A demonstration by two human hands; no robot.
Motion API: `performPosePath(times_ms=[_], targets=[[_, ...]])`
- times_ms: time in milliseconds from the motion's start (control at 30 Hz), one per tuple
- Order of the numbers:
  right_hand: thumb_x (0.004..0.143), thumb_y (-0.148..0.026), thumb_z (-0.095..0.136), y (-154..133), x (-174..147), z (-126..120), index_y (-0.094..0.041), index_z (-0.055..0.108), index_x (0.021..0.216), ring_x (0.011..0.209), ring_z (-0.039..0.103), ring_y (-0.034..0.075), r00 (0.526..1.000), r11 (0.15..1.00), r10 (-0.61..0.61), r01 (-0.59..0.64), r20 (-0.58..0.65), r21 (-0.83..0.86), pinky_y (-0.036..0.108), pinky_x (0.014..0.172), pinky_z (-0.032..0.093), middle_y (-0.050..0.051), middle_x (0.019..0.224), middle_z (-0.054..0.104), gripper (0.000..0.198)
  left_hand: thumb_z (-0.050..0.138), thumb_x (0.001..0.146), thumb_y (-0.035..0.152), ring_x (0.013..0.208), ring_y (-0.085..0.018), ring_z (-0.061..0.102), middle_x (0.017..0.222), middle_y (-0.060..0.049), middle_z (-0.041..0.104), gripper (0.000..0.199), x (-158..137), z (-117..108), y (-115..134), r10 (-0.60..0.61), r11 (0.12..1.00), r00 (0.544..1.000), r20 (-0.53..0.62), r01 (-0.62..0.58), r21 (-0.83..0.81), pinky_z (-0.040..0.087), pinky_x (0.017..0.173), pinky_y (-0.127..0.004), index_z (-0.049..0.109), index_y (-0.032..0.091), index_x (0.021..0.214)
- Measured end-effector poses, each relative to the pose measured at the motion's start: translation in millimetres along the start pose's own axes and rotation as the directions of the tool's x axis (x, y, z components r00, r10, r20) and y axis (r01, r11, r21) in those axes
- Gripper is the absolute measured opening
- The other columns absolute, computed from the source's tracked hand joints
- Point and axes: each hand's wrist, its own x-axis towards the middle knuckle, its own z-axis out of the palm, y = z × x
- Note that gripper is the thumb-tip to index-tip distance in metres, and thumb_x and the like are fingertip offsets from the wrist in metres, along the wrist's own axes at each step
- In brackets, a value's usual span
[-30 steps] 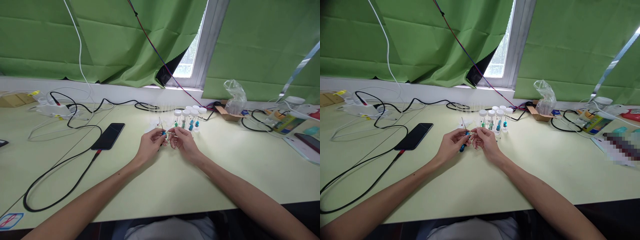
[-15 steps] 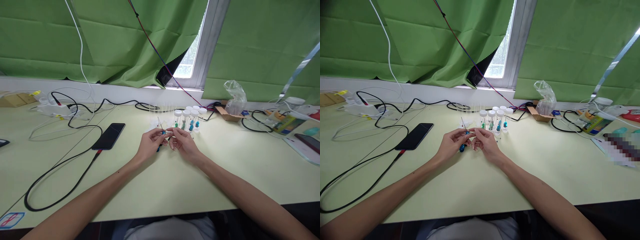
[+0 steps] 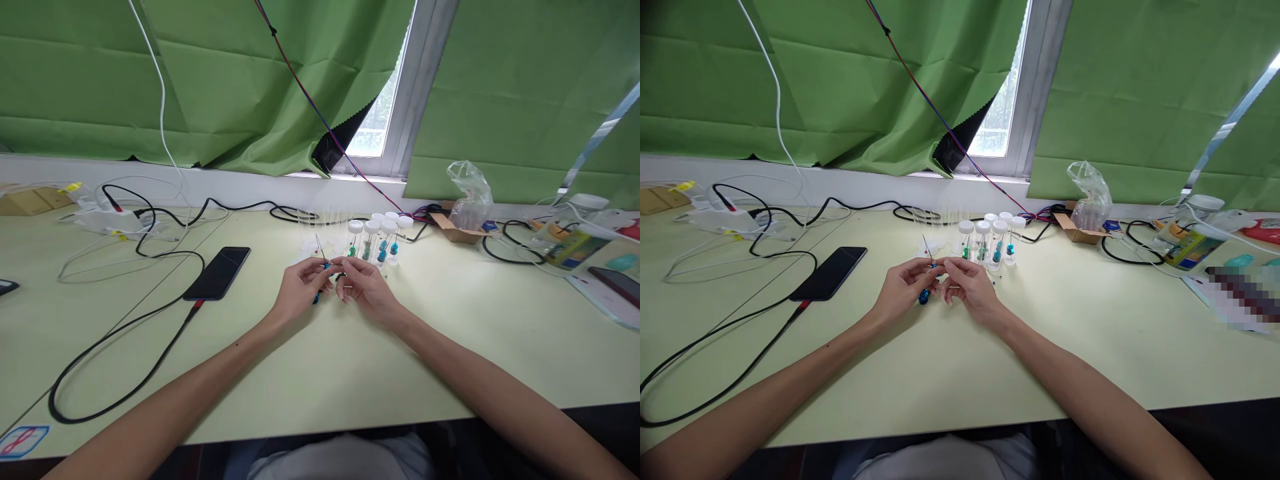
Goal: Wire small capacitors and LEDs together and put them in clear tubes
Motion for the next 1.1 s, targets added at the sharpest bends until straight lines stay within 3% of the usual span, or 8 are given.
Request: performPosePath(times_ms=[433, 800, 1100], targets=[[0.080, -0.042, 0.079, 2.0, 1.3, -1.7, -0.020, 0.071, 0.099, 0.052, 0.060, 0.009, 1.000, 1.000, -0.016, 0.015, -0.011, -0.025, 0.024, 0.046, 0.044, 0.004, 0.093, 0.073, 0.030, 0.079, 0.072, 0.054, 0.064, -0.017, 0.065, 0.073, -0.005, 0.070, 0.046, -1.4, 0.9, 2.4, -0.021, 1.000, 1.000, 0.003, 0.021, 0.018, 0.052, 0.063, -0.030, 0.071, 0.015, 0.096], [0.074, -0.044, 0.082, 2.5, 2.9, 0.9, -0.018, 0.069, 0.085, 0.048, 0.055, 0.009, 0.991, 0.989, -0.089, 0.076, -0.099, -0.128, 0.025, 0.045, 0.040, -0.001, 0.073, 0.064, 0.031, 0.076, 0.076, 0.050, 0.063, -0.016, 0.062, 0.073, -0.004, 0.067, 0.041, -1.3, 0.8, -0.1, 0.010, 0.999, 1.000, 0.011, -0.010, 0.039, 0.049, 0.058, -0.028, 0.069, 0.014, 0.093], [0.078, -0.047, 0.079, 3.1, 3.1, -1.9, -0.017, 0.065, 0.078, 0.048, 0.054, 0.009, 0.991, 0.989, -0.094, 0.082, -0.093, -0.125, 0.024, 0.044, 0.038, -0.001, 0.069, 0.062, 0.032, 0.074, 0.078, 0.045, 0.062, -0.015, 0.061, 0.077, -0.006, 0.069, 0.036, -2.4, 2.6, -0.2, 0.018, 0.997, 1.000, 0.016, -0.019, 0.075, 0.046, 0.055, -0.027, 0.070, 0.014, 0.095]])
